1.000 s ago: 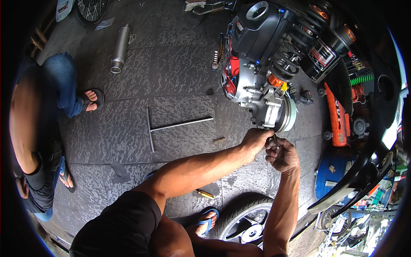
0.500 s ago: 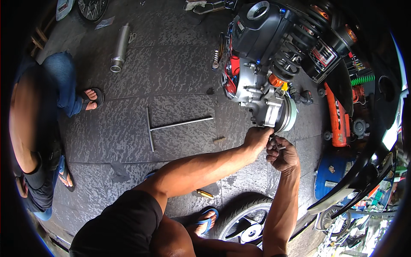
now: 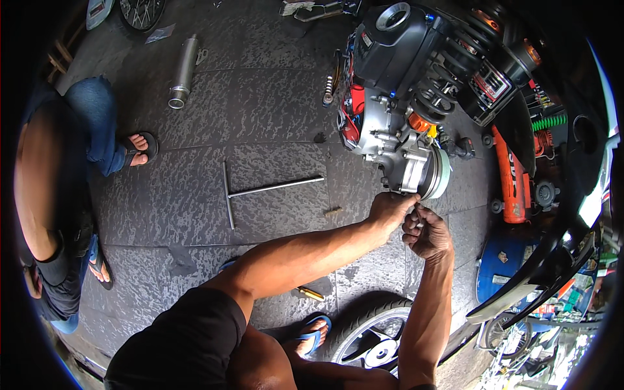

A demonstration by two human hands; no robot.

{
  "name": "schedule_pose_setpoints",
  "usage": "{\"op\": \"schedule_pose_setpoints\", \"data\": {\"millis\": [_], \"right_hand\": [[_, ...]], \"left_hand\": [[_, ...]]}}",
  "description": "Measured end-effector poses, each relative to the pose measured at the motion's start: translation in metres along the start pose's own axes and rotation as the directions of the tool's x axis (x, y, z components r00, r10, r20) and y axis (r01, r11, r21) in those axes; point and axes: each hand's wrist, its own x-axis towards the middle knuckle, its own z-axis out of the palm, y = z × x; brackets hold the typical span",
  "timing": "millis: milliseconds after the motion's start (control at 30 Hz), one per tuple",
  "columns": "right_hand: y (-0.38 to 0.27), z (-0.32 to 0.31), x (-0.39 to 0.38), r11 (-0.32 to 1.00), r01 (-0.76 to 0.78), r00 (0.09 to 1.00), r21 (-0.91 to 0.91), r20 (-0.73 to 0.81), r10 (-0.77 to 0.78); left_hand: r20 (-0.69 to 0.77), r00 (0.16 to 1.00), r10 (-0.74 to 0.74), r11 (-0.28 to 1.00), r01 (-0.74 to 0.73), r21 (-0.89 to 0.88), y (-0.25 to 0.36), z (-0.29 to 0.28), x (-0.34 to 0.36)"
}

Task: The person disassembles rear brake components of a scooter using a wrench, a screwdriver, and pliers.

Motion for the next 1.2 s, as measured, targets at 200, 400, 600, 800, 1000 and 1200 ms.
{"op": "schedule_pose_setpoints", "data": {"millis": [200,400,600,800,1000,1200], "right_hand": [[-0.003,0.016,-0.003,0.998,-0.063,0.998,0.008,0.011,0.063],[0.0,0.003,0.0,1.0,-0.01,0.999,0.008,0.03,0.01],[-0.003,0.019,-0.002,0.999,-0.038,0.999,0.024,0.005,0.038],[0.0,0.003,0.002,1.0,-0.024,0.998,0.012,0.056,0.023],[0.002,0.008,0.0,1.0,0.018,0.998,0.018,-0.055,-0.017],[-0.004,0.024,-0.006,1.0,-0.021,0.999,0.023,-0.024,0.021]], "left_hand": [[0.042,0.991,-0.123,0.984,0.128,-0.125,0.008,0.0,-0.004],[0.055,0.998,-0.013,0.997,0.017,-0.075,0.01,0.001,-0.013],[0.087,0.994,-0.063,0.98,0.078,-0.183,0.002,-0.001,-0.002],[0.026,1.0,-0.015,0.994,0.018,-0.112,0.0,0.0,-0.001],[0.045,0.998,-0.035,0.991,0.041,-0.124,0.011,0.002,-0.012],[0.04,0.994,-0.103,0.969,0.109,-0.221,0.0,0.004,-0.003]]}}
